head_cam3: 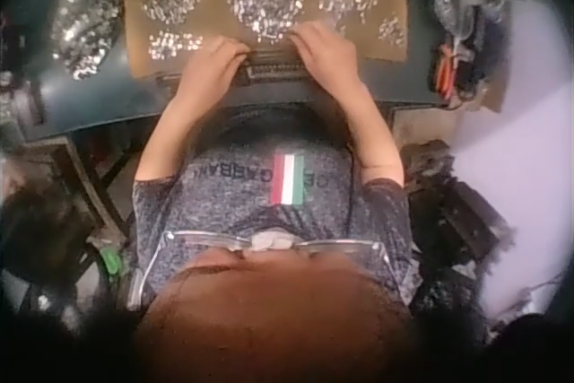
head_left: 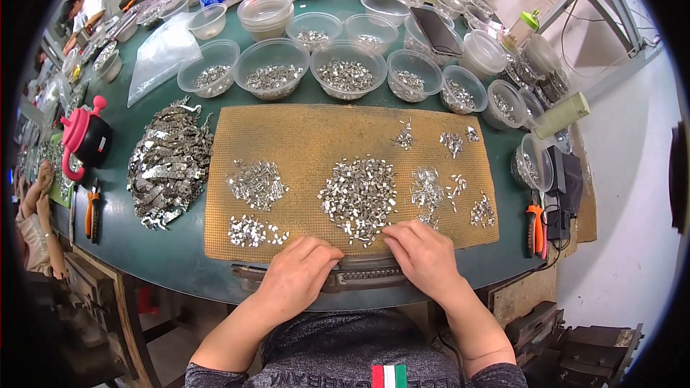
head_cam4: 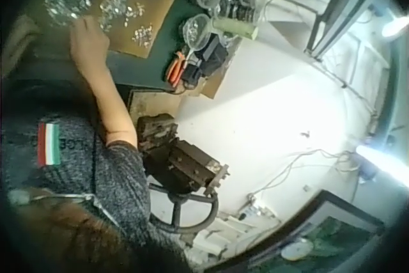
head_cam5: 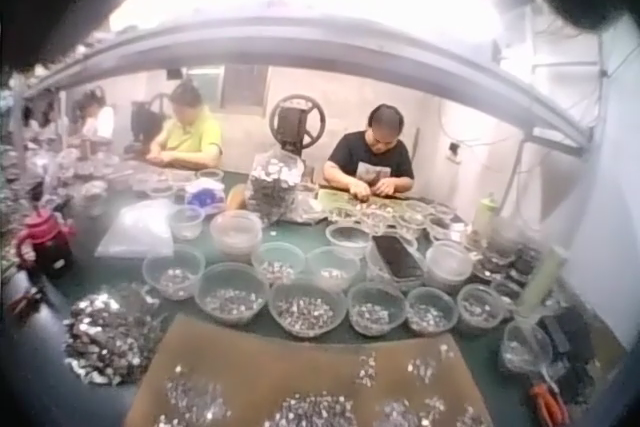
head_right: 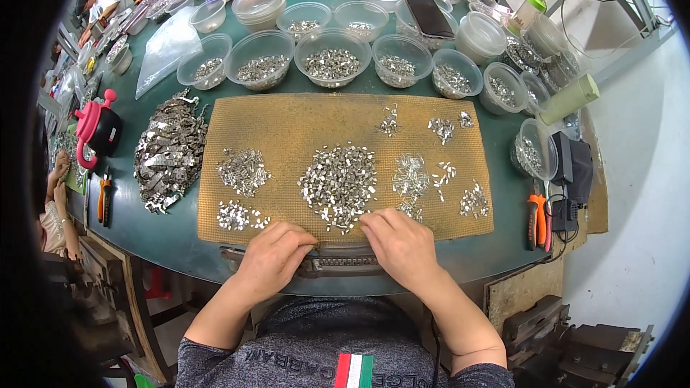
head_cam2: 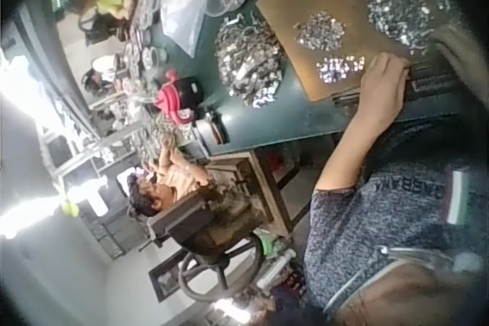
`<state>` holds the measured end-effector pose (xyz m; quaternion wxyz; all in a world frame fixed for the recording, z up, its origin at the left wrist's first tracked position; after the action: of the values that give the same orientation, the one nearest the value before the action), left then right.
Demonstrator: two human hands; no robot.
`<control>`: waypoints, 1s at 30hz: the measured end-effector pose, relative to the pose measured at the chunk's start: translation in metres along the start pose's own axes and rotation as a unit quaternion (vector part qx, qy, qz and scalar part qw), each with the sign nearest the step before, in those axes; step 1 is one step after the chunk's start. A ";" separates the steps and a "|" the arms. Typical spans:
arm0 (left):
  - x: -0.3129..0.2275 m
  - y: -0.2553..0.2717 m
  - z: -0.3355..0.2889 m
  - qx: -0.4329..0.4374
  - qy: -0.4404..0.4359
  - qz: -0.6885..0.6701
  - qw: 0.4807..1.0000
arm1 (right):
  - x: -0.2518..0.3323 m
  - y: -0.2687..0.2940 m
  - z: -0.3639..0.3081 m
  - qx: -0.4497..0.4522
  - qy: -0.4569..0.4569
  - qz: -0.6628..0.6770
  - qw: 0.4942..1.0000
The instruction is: The person takes a metal mold bar out of a manual press machine, sets it on the table, and inserts small metal pieces into the slots of the bar by hand.
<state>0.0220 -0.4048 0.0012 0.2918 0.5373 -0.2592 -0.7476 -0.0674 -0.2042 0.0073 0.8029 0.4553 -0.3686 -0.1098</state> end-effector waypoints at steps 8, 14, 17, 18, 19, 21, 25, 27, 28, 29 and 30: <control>-0.001 -0.002 0.000 -0.002 0.000 -0.019 1.000 | 0.000 -0.011 0.008 0.030 0.024 -0.077 0.996; -0.002 -0.003 -0.001 0.004 -0.002 -0.006 1.000 | 0.000 -0.008 0.009 0.023 0.037 -0.050 0.998; -0.001 -0.004 -0.002 0.000 0.004 -0.019 1.000 | 0.004 -0.002 0.006 0.030 0.040 -0.035 0.998; -0.002 -0.004 -0.003 0.004 0.008 -0.029 1.000 | 0.005 -0.001 0.005 0.042 0.040 -0.045 0.997; -0.003 -0.005 -0.004 0.008 0.012 -0.038 0.999 | 0.006 -0.001 0.004 0.055 0.040 -0.054 0.996; -0.006 -0.006 -0.005 0.024 0.009 -0.033 0.999 | 0.008 -0.002 0.005 0.072 0.033 -0.065 0.995; -0.008 -0.012 -0.008 0.032 -0.020 -0.023 0.999 | 0.009 -0.004 0.005 0.078 0.043 -0.070 0.994; -0.010 -0.012 -0.008 0.030 -0.021 -0.018 0.999 | 0.008 -0.003 0.004 0.070 0.044 -0.058 0.995; -0.011 -0.012 -0.009 0.029 -0.023 -0.013 0.999 | 0.007 -0.003 0.004 0.062 0.045 -0.045 0.996; -0.011 -0.012 -0.009 0.029 -0.023 -0.013 0.999 | 0.007 -0.003 0.004 0.062 0.045 -0.045 0.996; -0.011 -0.012 -0.010 0.025 -0.022 -0.013 0.999 | 0.006 -0.004 0.003 0.059 0.040 -0.042 0.997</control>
<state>0.0321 -0.3894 -0.0029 0.2627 0.5314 -0.2767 -0.7564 -0.0645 -0.2116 0.0084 0.7837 0.5209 -0.3222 -0.1031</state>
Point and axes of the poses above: each hand's wrist, its own z-axis towards the middle knuckle, its own y-axis out of the back of the hand, x = y × z, the point moved 4 cm from there along z, towards the middle knuckle, and after that the axes turned 6 degrees about z, right-handed, at the moved point
